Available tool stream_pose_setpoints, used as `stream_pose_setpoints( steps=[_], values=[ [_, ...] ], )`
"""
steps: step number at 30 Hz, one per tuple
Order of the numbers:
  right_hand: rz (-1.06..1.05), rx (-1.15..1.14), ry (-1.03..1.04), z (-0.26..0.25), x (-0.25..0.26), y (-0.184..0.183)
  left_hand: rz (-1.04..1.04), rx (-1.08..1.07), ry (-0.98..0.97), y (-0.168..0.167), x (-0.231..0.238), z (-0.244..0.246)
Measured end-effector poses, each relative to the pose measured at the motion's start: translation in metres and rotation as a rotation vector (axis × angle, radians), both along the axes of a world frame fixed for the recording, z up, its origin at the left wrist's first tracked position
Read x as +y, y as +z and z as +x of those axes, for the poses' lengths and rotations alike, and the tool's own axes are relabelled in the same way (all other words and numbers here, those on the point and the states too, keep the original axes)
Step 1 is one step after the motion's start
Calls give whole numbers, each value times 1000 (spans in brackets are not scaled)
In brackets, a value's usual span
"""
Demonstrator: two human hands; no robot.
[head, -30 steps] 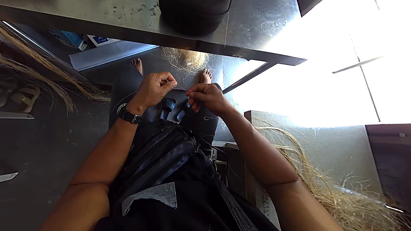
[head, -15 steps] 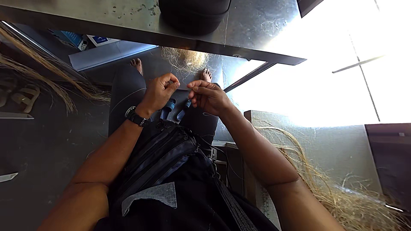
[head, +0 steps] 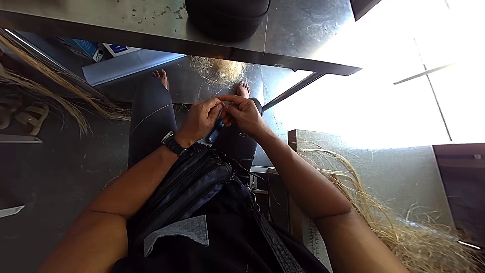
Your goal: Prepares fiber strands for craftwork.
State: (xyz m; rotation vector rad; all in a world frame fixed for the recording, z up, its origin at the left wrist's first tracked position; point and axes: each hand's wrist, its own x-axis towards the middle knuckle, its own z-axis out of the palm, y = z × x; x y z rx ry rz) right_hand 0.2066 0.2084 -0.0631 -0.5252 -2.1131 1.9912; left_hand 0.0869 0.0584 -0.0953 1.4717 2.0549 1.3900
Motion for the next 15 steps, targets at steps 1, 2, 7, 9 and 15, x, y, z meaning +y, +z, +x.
stream_pose_setpoints(
  steps=[1,2,7,9,15],
  values=[
    [57,-3,-3,1,-3,1,-2,-46,17,-4,4,-2],
    [100,0,-2,2,-4,1,13,-93,26,-7,7,-3],
    [123,25,53,-2,-2,-7,92,-300,52,-12,12,-4],
    [118,22,55,-2,-3,-7,111,-329,64,-13,12,-4],
    [95,70,44,-2,4,-4,122,-327,62,-17,12,-7]
  ],
)
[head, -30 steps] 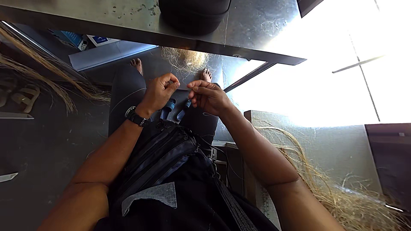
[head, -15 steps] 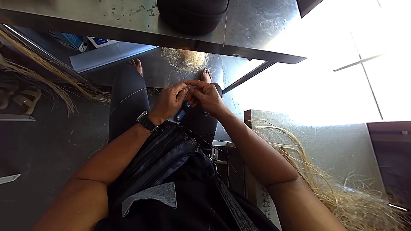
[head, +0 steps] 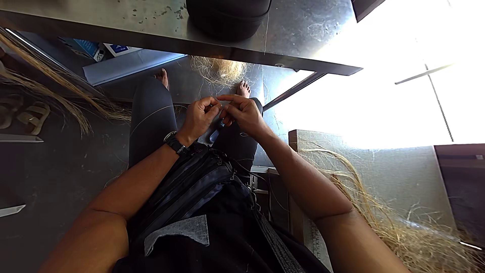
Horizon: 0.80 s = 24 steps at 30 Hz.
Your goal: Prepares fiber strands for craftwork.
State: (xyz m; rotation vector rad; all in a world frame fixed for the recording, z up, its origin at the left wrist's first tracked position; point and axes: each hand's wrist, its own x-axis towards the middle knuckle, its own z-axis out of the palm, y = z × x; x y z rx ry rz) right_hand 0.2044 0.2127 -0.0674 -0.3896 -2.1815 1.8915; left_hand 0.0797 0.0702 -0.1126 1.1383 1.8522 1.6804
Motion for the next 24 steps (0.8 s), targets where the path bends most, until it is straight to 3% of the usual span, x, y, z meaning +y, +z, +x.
stream_pose_setpoints(
  steps=[6,11,18,24],
  values=[
    [-178,-64,-202,2,15,7,77,-71,-99,0,0,0],
    [-199,-157,-113,2,9,7,80,-154,-111,-1,1,0],
    [-82,-112,-107,0,2,2,46,-179,-116,-3,2,-2],
    [-308,-188,-63,3,6,10,2,-275,-160,-1,1,-2]
  ],
)
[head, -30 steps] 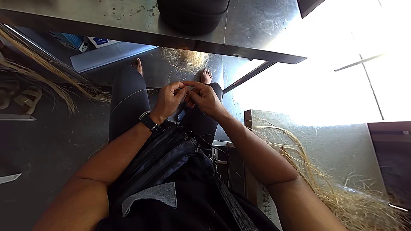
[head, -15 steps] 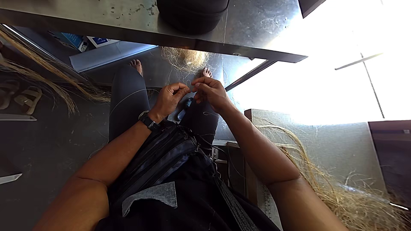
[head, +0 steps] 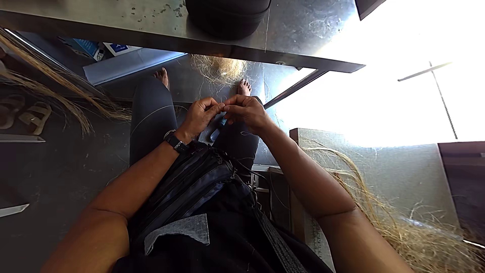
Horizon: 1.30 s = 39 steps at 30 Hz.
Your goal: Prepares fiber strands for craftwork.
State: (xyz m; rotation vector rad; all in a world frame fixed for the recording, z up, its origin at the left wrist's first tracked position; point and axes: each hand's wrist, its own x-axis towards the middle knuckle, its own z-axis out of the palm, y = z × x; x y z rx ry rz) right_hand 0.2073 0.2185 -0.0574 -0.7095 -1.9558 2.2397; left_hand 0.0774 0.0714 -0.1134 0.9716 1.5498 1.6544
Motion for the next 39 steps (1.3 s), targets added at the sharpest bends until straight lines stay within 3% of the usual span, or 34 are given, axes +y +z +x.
stream_pose_setpoints(
  steps=[7,10,14,23,39],
  values=[
    [-177,120,118,2,11,-1,52,-487,-280,1,-3,-1],
    [-206,165,182,3,15,0,103,-591,-409,1,-4,-3],
    [-225,186,203,3,14,0,123,-593,-440,1,-4,-4],
    [-243,107,102,2,16,-5,98,-481,-276,2,-5,-6],
    [-266,-46,-3,0,15,0,151,-421,-275,-1,-7,-11]
  ],
)
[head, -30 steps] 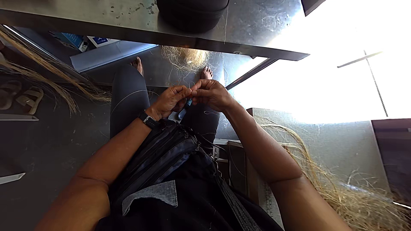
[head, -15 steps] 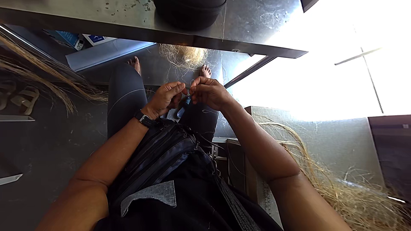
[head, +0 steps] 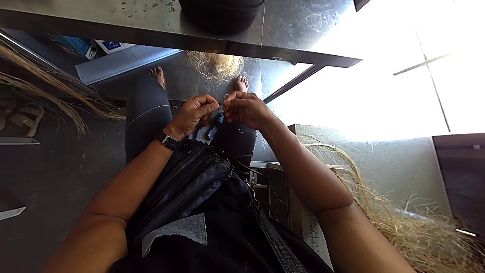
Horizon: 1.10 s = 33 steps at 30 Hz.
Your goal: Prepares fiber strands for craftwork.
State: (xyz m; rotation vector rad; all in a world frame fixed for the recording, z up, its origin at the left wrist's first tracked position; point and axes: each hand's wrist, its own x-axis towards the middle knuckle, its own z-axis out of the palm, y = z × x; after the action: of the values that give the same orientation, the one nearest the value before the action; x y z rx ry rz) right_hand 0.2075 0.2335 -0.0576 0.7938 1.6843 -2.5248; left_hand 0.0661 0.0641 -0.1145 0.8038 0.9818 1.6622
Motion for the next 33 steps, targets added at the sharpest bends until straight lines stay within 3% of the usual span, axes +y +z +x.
stream_pose_setpoints(
  steps=[10,19,30,33],
  values=[
    [-87,-93,-105,-2,2,0,-44,89,37,0,0,0],
    [-68,-67,-128,-2,1,0,-250,581,362,-10,3,-6],
    [-93,63,-235,-2,2,0,-347,768,444,-16,5,-3],
    [-98,84,-264,-2,3,1,-335,717,504,-16,5,-3]
  ],
)
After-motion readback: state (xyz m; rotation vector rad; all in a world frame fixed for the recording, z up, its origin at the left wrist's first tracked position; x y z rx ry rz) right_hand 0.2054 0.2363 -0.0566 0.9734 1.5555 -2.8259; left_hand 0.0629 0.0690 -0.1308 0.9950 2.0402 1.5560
